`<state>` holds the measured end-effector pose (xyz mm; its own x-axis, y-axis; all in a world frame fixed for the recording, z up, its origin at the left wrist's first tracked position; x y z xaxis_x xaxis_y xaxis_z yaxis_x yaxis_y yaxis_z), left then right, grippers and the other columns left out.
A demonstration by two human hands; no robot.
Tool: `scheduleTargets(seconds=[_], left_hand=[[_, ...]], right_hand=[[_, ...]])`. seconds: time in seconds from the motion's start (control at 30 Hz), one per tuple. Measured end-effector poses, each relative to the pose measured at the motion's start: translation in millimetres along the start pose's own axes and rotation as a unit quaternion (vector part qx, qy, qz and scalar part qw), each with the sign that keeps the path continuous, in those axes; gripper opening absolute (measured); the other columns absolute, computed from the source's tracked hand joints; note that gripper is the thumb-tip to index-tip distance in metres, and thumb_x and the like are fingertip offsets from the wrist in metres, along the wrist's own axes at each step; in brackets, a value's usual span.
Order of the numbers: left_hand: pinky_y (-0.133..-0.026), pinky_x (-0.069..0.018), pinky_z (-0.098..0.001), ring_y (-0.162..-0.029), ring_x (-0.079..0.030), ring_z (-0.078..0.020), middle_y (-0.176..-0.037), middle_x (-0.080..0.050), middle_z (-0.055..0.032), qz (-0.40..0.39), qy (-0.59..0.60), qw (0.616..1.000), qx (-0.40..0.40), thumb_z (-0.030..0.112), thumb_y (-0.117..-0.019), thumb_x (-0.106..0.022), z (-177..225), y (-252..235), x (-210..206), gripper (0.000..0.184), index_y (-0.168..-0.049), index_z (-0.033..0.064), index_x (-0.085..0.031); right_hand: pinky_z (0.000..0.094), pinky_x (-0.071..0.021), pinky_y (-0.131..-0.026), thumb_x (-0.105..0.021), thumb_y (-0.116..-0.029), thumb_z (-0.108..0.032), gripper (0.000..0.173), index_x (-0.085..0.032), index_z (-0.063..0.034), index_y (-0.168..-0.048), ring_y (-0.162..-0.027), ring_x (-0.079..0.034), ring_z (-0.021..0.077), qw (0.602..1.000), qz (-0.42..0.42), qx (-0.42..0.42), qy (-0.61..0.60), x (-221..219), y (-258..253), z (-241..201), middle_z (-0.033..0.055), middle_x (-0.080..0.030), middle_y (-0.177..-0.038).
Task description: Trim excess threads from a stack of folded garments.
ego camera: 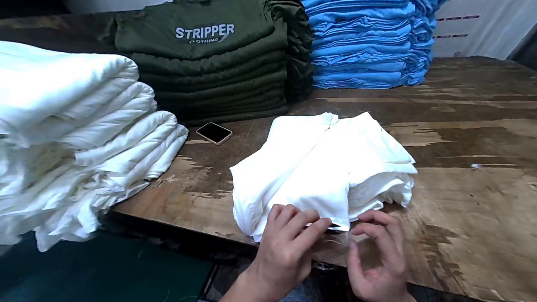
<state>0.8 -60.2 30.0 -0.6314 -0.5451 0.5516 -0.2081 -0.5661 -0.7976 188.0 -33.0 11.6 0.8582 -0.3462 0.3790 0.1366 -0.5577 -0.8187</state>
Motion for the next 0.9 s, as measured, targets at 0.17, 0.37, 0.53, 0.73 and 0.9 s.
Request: scheduleTargets(seconds=[0.17, 0.37, 0.53, 0.73, 0.9], left_hand=[[-0.075, -0.0441, -0.038, -0.078, -0.058, -0.0161, -0.082, -0.063, 0.0012, -0.021, -0.019, 1.0, 0.013, 0.017, -0.0903, -0.061, -17.5, 8.7, 2.7, 0.018, -0.102, 0.0222, -0.073], [-0.084, -0.055, -0.0274, -0.095, -0.064, -0.0071, -0.102, -0.069, 0.005, -0.015, 0.116, 0.988, 0.096, 0.016, -0.0913, -0.065, -22.7, -0.7, 20.0, 0.013, -0.099, 0.021, -0.075], [-0.071, -0.0582, -0.0203, -0.09, -0.068, -0.0059, -0.111, -0.072, 0.0016, -0.019, 0.231, 0.965, 0.123, 0.011, -0.0902, -0.066, -24.7, -15.4, 20.8, 0.011, -0.096, 0.0151, -0.075], [-0.062, -0.0538, -0.0175, -0.071, -0.063, -0.0013, -0.084, -0.07, 0.006, 0.014, 0.274, 0.943, 0.191, 0.016, -0.096, -0.069, -30.9, -25.9, 19.6, 0.006, -0.097, 0.0124, -0.073], [-0.056, -0.0509, -0.0208, -0.063, -0.064, -0.0072, -0.075, -0.071, 0.0021, 0.047, 0.313, 0.889, 0.33, 0.009, -0.0923, -0.069, -50.0, -29.0, 7.2, 0.018, -0.109, 0.0143, -0.069]], right_hand=[[0.0339, -0.0509, -0.097, -0.075, -0.0923, -0.031, 0.006, -0.079, -0.0314, -0.097, -0.111, -0.061, 0.0146, 0.998, -0.053, 0.04, 0.014, -10.2, -4.9, -2.1, 0.0013, -0.067, -0.109], [0.0341, -0.0534, -0.08, -0.073, -0.0801, -0.071, 0.055, -0.065, -0.0178, -0.075, -0.089, -0.064, 0.0128, 0.997, -0.058, -0.042, 0.033, 7.1, -4.4, -1.1, 0.0012, -0.066, -0.09], [0.0237, -0.0574, -0.086, -0.082, -0.084, -0.037, 0.037, -0.064, -0.019, -0.112, -0.105, -0.064, 0.0097, 0.987, 0.122, -0.05, -0.095, -9.8, -8.7, -20.6, -0.001, -0.062, -0.111], [0.0231, -0.0627, -0.081, -0.08, -0.0885, -0.01, 0.013, -0.078, -0.0112, -0.101, -0.093, -0.071, 0.0105, 0.948, 0.166, -0.117, -0.246, -17.0, -28.0, -19.7, 0.0012, -0.073, -0.101], [0.023, -0.0592, -0.076, -0.063, -0.1014, -0.018, 0.025, -0.062, -0.0052, -0.122, -0.088, -0.067, 0.0081, 0.904, 0.086, -0.22, -0.355, -30.5, -31.2, 4.0, 0.0007, -0.068, -0.101]])
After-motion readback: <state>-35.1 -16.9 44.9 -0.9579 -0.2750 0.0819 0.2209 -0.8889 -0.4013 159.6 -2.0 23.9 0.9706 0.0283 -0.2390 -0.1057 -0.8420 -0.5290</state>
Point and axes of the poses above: each hand's wrist, its own y-axis away from the middle knuckle, its own x-axis out of the back of the hand, z = x × y, the point moved 7 cm from there along -y, towards the middle knuckle
